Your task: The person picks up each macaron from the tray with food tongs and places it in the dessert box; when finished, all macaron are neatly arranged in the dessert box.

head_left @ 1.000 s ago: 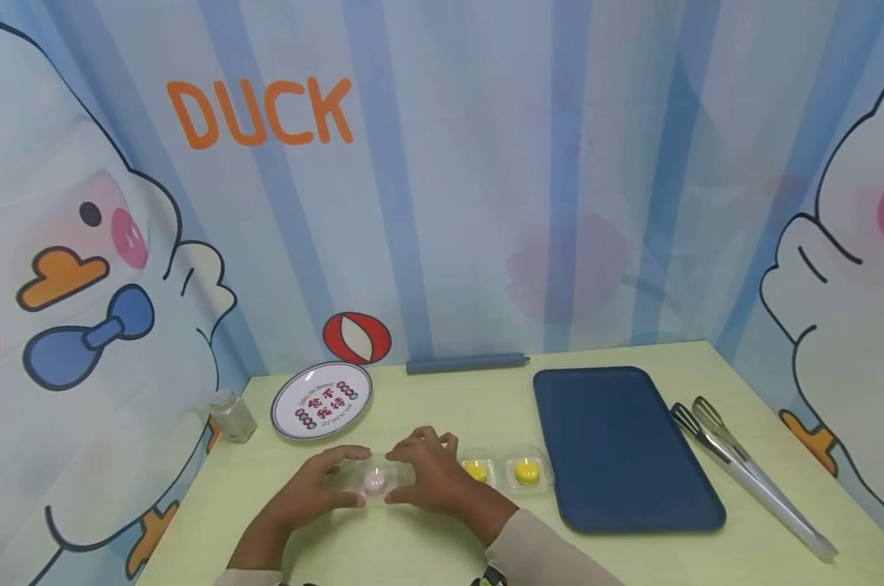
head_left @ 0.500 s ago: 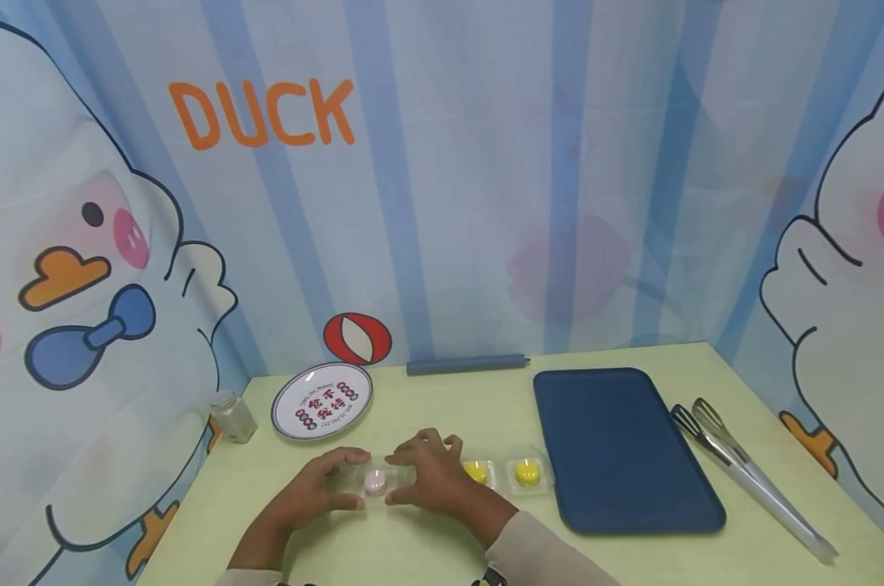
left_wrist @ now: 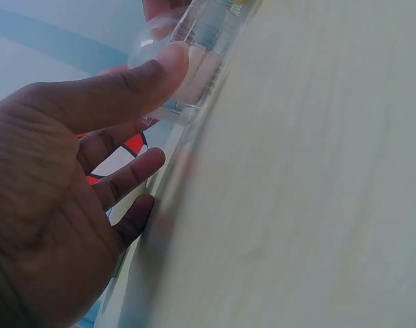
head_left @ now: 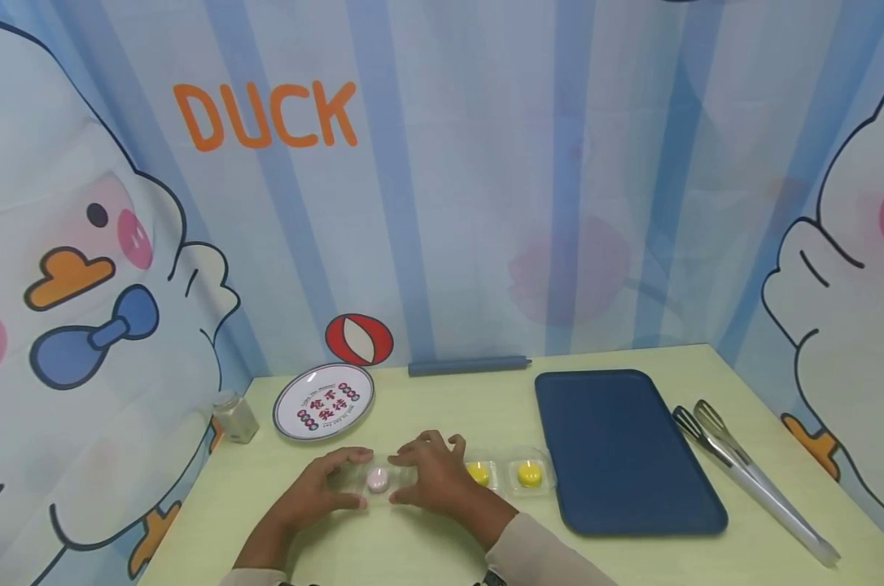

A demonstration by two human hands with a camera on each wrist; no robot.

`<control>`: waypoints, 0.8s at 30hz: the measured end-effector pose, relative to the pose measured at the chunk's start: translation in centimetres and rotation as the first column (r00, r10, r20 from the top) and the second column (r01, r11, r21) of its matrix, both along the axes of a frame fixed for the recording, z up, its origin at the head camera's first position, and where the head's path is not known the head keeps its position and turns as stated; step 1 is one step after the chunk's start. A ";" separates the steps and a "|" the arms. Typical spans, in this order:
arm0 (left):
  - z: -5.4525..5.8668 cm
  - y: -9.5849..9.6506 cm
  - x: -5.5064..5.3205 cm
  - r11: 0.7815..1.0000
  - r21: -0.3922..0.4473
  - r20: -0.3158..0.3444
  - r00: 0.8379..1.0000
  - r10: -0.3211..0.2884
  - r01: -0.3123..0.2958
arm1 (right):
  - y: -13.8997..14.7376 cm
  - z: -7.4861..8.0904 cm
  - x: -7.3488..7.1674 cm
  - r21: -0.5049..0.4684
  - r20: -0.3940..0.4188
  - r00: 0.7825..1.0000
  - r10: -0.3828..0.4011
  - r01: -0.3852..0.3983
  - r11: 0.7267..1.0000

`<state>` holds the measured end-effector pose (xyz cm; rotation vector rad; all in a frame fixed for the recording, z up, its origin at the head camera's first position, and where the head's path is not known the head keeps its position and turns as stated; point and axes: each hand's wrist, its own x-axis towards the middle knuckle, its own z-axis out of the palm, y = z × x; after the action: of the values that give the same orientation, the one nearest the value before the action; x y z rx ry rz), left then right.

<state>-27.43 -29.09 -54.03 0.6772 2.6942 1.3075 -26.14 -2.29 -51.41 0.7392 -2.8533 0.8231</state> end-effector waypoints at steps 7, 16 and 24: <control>0.2 0.4 0.0 0.999 0.007 0.032 0.999 0.036 -0.036 | 0.0 0.0 0.0 0.019 -0.005 1.000 -0.003 0.003 1.000; 0.4 0.7 0.1 0.998 -0.002 0.041 0.997 0.070 -0.070 | 0.1 0.4 0.2 0.017 -0.007 1.000 -0.001 0.001 1.000; 0.6 0.6 0.4 0.998 -0.001 0.046 0.997 0.065 -0.065 | 0.5 0.7 0.5 0.028 -0.011 1.000 0.004 -0.004 1.000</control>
<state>-27.00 -28.49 -53.40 0.5571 2.7011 1.3214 -25.67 -1.75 -50.75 0.7510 -2.8604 0.7780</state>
